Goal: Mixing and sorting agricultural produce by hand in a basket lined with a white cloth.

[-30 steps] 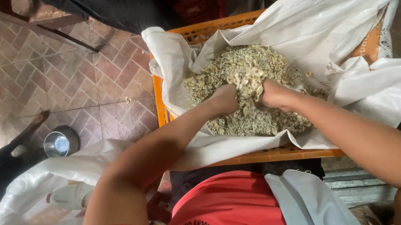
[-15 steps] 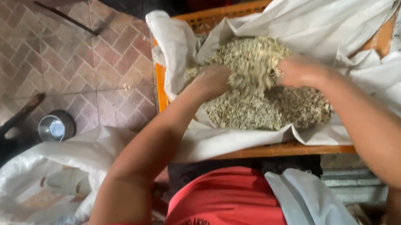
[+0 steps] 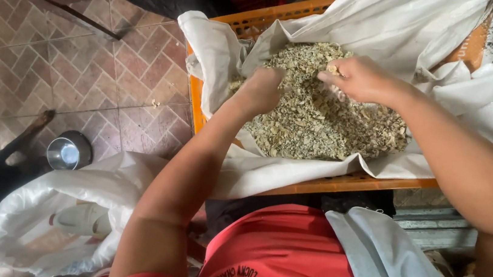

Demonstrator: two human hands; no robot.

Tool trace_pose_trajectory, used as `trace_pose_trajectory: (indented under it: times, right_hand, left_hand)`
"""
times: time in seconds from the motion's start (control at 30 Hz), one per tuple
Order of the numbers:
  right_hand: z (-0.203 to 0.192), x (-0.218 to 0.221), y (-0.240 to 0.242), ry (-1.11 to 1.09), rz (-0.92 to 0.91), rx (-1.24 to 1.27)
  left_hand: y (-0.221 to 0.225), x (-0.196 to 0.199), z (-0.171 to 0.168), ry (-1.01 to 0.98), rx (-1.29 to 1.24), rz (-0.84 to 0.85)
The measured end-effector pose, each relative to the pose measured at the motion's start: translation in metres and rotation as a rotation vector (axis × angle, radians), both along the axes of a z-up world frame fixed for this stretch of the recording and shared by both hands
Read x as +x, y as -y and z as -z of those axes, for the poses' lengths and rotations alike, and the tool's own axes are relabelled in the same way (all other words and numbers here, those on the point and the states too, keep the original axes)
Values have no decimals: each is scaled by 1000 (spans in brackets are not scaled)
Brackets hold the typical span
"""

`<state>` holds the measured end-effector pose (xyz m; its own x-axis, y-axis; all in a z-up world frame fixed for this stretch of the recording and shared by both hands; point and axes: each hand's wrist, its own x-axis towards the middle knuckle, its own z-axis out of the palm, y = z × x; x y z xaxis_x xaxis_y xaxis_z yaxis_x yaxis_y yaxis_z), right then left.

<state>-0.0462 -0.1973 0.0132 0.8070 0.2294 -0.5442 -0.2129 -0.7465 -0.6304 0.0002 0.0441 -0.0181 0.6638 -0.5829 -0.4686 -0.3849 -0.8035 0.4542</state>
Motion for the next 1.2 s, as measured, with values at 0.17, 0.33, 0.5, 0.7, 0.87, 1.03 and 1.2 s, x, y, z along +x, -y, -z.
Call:
trace_pose_trajectory:
  times: [0.17, 0.33, 0.5, 0.7, 0.87, 1.03, 1.2]
  right_hand:
    - [-15, 7, -4, -96, -13, 49]
    - [-61, 4, -14, -134, -49, 12]
    - [-52, 1, -11, -139, 80, 149]
    - [-15, -4, -6, 23, 49, 95]
    - [9, 0, -4, 114, 18, 73]
    - [-31, -7, -16, 166, -88, -16]
    - [6, -4, -3, 213, -26, -8]
  left_hand:
    - [-1, -4, -32, -108, -25, 23]
    - [-12, -9, -36, -334, -407, -189]
    - [-15, -3, -43, -410, -568, -271]
    - [-4, 5, -27, -460, -586, -386]
    - [-2, 9, -15, -336, -457, -308]
    - [-4, 13, -4, -65, -451, -213]
    - [-6, 20, 2, -113, -486, -272]
